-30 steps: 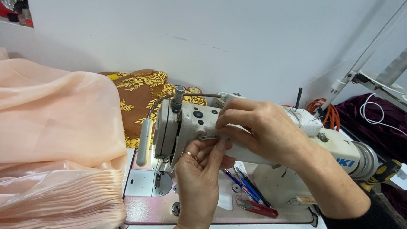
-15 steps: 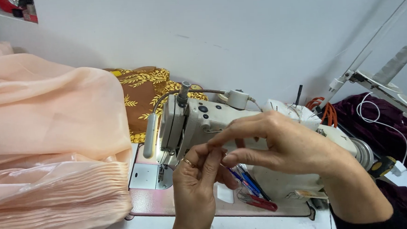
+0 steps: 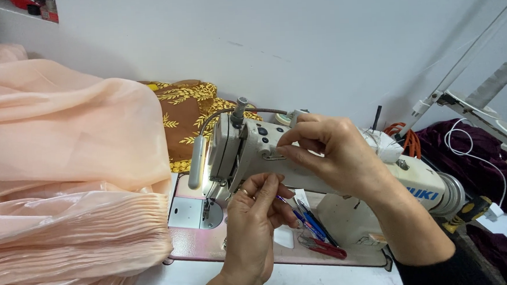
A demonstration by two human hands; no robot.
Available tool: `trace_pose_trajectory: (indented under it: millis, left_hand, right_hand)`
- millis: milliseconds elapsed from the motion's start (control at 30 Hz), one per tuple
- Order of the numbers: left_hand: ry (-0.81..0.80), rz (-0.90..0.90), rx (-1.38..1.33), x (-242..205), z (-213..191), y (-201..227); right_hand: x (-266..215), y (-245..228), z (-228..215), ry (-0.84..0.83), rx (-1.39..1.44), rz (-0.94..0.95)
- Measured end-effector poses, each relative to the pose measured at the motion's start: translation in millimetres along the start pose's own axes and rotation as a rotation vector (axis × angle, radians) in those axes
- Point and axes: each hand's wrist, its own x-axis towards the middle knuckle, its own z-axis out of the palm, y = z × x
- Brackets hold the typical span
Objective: Threading an industrial sewing machine and sewing pleats into a light pink fabric
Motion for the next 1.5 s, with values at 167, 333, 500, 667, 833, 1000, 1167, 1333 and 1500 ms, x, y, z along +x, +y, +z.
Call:
trace_pose_trajectory:
  millis: [167, 333, 500, 667, 833, 1000, 1167, 1333, 1500]
  left_hand:
    - [0.172, -0.080, -0.101, 4, 6, 5]
    - [0.183, -0.085, -0.189, 9, 5, 4]
    - [0.204, -0.105, -0.214, 9, 7, 6]
    - [0.215, -0.109, -0.218, 8, 9, 8]
    - [0.239, -0.100, -0.243, 10, 11, 6]
    - [0.252, -0.090, -0.258, 12, 19, 6]
    - [0.277, -0.080, -0.260, 17, 19, -1]
    - [0.210, -0.053, -0.205, 16, 3, -7]
    - [0.096, -0.024, -0.206, 6, -2, -5]
  right_hand:
    - [8, 8, 9, 0.032, -0.070, -0.087]
    - [9, 7, 14, 0.069, -0.062, -0.048]
    - [9, 10, 18, 0.092, -0.076, -0.088]
    - [8, 12, 18, 0.095, -0.108, -0.127]
    - [7, 11, 19, 0.073, -0.090, -0.147]
    - [7, 10, 18, 0.050, -0.118, -0.161]
    - [3, 7, 16, 0.025, -0.151, -0.142]
    - [-7, 1, 12, -0.024, -0.100, -0.235]
    - [-12, 8, 31, 0.049, -0.128, -0.329]
